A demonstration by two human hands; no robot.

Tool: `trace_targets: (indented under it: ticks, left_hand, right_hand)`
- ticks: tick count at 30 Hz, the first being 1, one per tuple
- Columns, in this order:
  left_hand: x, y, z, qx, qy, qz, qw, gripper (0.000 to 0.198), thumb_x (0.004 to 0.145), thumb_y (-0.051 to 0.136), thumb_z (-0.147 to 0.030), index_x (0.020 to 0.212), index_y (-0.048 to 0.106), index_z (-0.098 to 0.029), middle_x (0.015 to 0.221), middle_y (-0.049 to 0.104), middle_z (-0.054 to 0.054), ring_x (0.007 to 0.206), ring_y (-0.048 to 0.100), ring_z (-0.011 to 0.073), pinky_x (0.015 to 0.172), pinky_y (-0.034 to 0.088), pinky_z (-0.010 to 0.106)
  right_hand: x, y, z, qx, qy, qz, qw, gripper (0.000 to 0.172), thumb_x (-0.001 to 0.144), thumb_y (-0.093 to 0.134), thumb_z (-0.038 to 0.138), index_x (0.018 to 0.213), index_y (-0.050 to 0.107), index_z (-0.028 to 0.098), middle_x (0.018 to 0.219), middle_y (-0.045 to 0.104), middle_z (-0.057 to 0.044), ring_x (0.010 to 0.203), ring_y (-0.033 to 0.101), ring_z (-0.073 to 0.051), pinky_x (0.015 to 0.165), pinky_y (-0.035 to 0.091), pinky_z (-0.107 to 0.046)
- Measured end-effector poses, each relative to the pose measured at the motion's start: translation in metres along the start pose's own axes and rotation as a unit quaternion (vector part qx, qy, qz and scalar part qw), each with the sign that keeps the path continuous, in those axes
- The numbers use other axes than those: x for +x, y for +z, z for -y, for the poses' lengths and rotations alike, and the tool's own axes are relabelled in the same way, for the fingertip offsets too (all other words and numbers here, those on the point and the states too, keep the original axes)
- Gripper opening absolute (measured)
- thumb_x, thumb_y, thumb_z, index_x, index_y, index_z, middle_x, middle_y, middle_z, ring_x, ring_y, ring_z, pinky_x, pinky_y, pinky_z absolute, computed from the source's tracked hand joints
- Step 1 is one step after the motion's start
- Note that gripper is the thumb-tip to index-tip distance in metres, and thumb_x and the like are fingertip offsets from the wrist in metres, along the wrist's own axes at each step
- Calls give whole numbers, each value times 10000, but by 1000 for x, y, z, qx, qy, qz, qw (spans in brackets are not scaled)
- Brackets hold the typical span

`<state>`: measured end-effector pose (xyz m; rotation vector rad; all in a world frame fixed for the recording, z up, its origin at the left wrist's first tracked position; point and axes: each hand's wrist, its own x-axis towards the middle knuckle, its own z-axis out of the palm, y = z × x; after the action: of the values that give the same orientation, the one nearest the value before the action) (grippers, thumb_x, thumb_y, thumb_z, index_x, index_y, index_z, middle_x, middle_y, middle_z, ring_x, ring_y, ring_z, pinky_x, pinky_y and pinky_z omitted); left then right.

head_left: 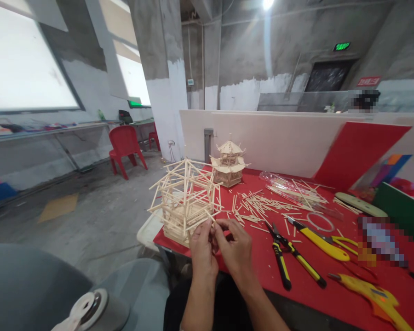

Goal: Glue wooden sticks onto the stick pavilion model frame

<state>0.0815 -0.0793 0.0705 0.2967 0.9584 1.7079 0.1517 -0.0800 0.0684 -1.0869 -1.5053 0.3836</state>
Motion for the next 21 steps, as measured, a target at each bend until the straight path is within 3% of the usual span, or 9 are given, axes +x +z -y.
trace_targets:
  ticks: [6,21]
  left_hand:
    - [4,-3,1,-19,8,-12,1000,266,595,801,-320,658,601,-157,493,514,-69,370,422,42,373,289,164]
    - [11,-1,-3,-21,15,-14,1000,326,584,809,-337,607,541,-153,513,524,-60,412,461,52,402,335,167]
  right_hand:
    - [-2,3,0,-16,-21,1,1000,135,902,546,241,891,677,209,824,682,-37,756,633,-149,662,502,-244]
    - [-2,7,-3,-12,-38,3,999,114,899,562,240,915,672,214,847,685,-33,768,630,-144,678,508,-250]
